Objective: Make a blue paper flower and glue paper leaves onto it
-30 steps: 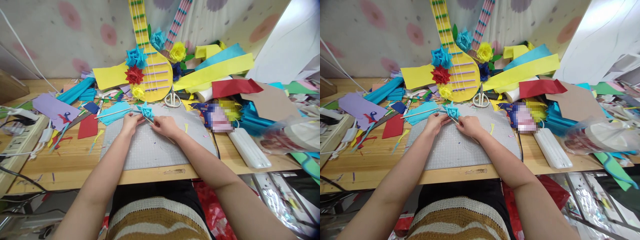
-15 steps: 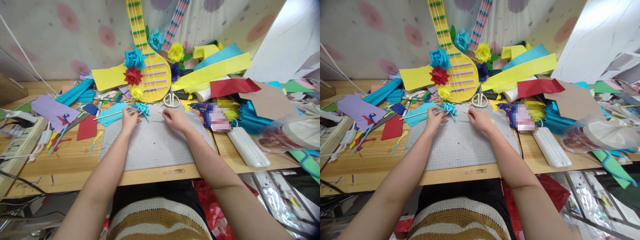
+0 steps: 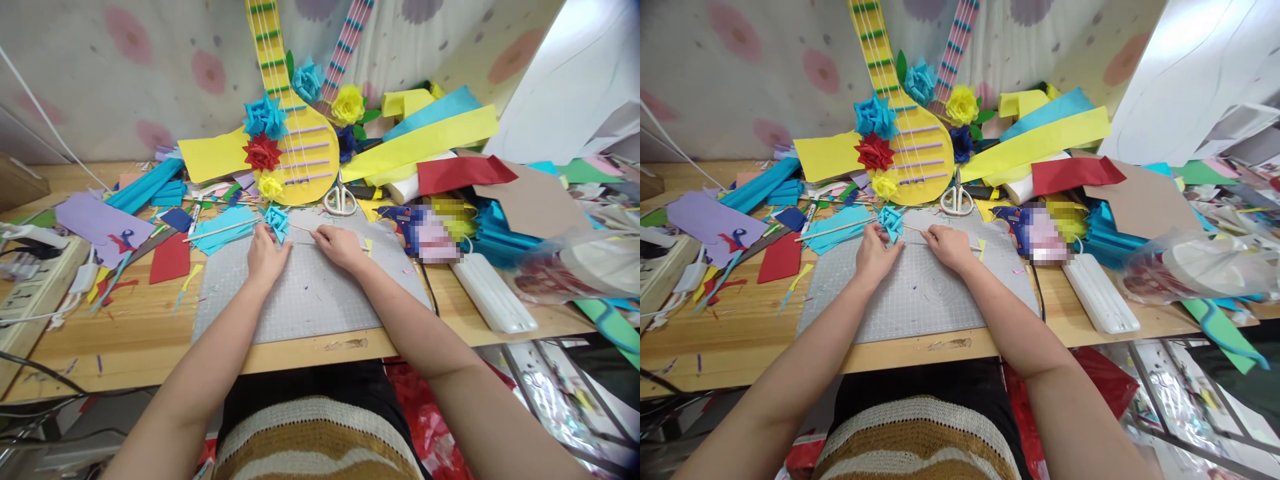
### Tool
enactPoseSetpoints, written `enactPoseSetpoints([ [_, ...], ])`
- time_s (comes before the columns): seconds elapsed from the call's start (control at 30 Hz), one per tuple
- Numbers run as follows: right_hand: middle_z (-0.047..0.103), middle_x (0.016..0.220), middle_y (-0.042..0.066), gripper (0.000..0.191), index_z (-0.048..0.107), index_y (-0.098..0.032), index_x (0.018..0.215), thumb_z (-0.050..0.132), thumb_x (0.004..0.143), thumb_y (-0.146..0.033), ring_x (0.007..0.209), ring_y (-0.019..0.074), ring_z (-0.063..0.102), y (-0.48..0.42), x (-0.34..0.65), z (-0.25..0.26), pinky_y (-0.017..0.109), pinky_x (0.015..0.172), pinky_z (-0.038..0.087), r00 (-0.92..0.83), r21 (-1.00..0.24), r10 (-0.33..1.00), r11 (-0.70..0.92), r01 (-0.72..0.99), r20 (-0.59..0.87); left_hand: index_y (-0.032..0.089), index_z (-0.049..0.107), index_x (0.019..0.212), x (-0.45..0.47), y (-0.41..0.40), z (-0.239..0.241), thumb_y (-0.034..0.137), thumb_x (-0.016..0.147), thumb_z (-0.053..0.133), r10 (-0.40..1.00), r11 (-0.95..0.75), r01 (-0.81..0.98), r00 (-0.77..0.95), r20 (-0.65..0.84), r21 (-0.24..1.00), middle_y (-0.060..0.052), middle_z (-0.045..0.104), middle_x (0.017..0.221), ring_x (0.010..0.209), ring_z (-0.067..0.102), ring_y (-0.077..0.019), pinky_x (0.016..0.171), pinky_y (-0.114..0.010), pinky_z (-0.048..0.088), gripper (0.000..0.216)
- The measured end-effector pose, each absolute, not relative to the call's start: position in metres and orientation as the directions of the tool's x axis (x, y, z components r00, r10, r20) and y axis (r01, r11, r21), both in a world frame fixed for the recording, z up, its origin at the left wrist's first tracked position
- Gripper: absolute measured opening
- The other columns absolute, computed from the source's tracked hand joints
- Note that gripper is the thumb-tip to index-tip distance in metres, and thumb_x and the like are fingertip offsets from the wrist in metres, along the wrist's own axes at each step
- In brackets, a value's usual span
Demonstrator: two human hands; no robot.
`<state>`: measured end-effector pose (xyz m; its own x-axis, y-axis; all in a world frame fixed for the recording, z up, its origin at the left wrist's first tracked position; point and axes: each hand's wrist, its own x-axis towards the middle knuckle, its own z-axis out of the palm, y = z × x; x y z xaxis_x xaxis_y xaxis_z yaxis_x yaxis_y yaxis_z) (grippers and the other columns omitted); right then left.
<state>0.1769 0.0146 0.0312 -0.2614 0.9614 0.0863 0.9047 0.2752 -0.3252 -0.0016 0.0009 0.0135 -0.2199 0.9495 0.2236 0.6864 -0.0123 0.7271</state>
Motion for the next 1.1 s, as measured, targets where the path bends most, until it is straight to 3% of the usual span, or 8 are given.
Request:
enactPoseSetpoints([
  [0.17,0.066,0.094,0.005,0.038,0.061,-0.02,0.092,0.029,0.091,-0.041,0.083,0.0171,0.057,0.014,0.176,0.031,0.026,0.061,0.03,-0.261,-0.342,0.959,0.283,0.896,0.11,0.021,0.038,0.099,-0.001,0.01,0.013,0.016,0.074,0.051,0.942,-0.088,0.668,-0.185,0.28,0.739,-0.004,0.057,0.089,0.075,0.057,-0.0166,0.07,-0.029,0.042,0.029],
  [0.37,0.066,0.097,0.003,0.034,0.058,-0.022,0.103,0.029,0.091,-0.038,0.087,0.0163,0.058,0.009,0.173,0.03,0.025,0.065,0.032,-0.305,-0.401,0.926,0.372,0.837,0.223,0.022,0.043,0.099,0.005,0.004,0.014,0.015,0.073,0.051,0.947,-0.241,0.645,-0.006,0.32,0.725,-0.003,0.056,0.086,0.076,0.055,-0.0156,0.072,-0.027,0.042,0.028],
  [0.63,0.064,0.076,0.001,0.038,0.06,-0.02,0.087,0.031,0.09,-0.044,0.069,0.013,0.054,0.008,0.176,0.03,0.024,0.06,0.029,-0.305,-0.417,0.925,0.374,0.828,0.225,0.022,0.055,0.097,0.007,0.001,0.022,0.01,0.071,0.048,0.937,-0.343,0.585,0.163,0.308,0.735,-0.001,0.054,0.082,0.072,0.05,-0.0131,0.066,-0.023,0.041,0.03],
  [0.77,0.064,0.077,0.001,0.037,0.06,-0.019,0.085,0.031,0.09,-0.042,0.069,0.0122,0.053,0.009,0.18,0.029,0.024,0.06,0.029,-0.308,-0.436,0.918,0.392,0.81,0.251,0.019,0.058,0.087,0.005,0.004,0.019,0.008,0.068,0.049,0.925,-0.376,0.58,0.186,0.331,0.723,-0.002,0.053,0.082,0.072,0.05,-0.013,0.068,-0.024,0.043,0.024],
  [1.1,0.062,0.084,0.004,0.037,0.065,-0.019,0.09,0.035,0.089,-0.041,0.079,0.0137,0.054,0.009,0.184,0.029,0.024,0.069,0.032,-0.428,-0.421,0.86,0.51,0.751,0.277,0.018,0.059,0.084,0.001,0.004,0.023,0.01,0.071,0.05,0.896,-0.433,0.641,0.23,0.38,0.634,-0.003,0.055,0.084,0.07,0.053,-0.0123,0.072,-0.025,0.043,0.017],
])
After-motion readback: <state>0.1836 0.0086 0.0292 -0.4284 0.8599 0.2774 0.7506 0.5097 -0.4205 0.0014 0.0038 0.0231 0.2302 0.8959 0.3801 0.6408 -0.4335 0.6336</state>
